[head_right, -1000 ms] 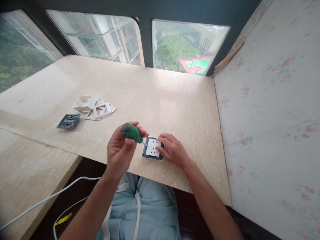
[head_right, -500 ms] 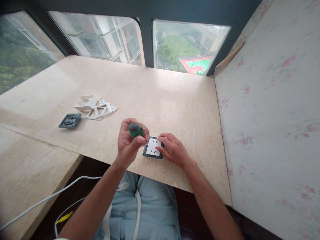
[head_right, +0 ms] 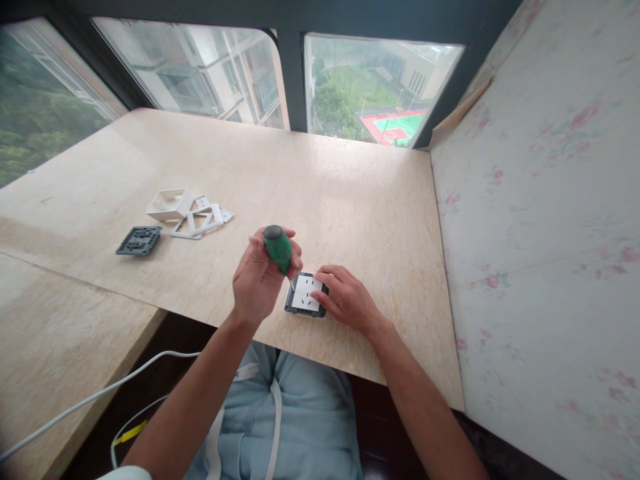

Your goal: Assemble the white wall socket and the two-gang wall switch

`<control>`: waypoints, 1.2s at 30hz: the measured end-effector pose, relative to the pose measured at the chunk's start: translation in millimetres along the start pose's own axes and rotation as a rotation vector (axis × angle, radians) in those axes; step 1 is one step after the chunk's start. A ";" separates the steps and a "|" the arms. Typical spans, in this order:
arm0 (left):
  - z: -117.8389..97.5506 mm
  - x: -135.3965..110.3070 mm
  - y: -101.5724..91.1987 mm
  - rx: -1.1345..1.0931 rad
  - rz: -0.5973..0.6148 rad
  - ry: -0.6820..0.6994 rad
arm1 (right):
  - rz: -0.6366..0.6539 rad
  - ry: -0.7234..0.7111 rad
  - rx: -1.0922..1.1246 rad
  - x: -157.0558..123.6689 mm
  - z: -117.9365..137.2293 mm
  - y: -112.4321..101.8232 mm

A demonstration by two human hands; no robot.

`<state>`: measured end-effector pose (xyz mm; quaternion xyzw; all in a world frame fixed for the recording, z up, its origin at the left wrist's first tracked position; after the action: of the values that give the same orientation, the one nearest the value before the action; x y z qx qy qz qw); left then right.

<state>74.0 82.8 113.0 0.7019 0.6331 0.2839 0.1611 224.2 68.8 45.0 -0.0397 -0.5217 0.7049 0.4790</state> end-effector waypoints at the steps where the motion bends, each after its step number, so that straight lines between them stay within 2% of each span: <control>1: 1.9 0.5 1.6 -0.026 0.023 -0.012 | -0.001 -0.001 -0.001 0.1 0.1 -0.1; 6: 11.9 0.2 2.7 -0.035 0.153 0.000 | 0.003 -0.019 -0.017 0.9 1.7 -1.7; 11: 7.9 -2.1 6.8 0.028 0.254 0.039 | 0.014 -0.019 -0.011 1.4 2.3 -2.2; 15: 2.6 -3.7 9.8 0.070 0.263 0.015 | 0.016 -0.015 -0.013 1.9 2.5 -2.6; 21: 6.7 -4.4 15.9 0.030 0.329 -0.044 | 0.024 -0.005 0.012 2.2 2.7 -2.5; 25: 7.8 0.7 13.3 -0.053 0.254 -0.018 | 0.042 0.001 0.027 1.4 1.7 -1.9; 28: 4.5 1.1 7.7 -0.069 0.199 0.052 | 0.055 -0.012 0.036 -0.1 1.4 -1.3; 36: -12.2 -12.0 -8.8 0.076 0.051 0.231 | 0.163 -0.055 0.062 -5.9 2.9 7.3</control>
<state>59.3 70.7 115.1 0.6861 0.6396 0.3426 0.0533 221.1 62.6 38.0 -0.0476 -0.5075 0.7581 0.4067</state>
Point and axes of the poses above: each hand's wrist, its own x-axis towards the middle knuckle, its own y-axis out of the palm, z = x × y, the point moved 6 cm from there along x, towards the middle knuckle, and after that the axes turned 8 degrees about -x, right-handed, at the moved point
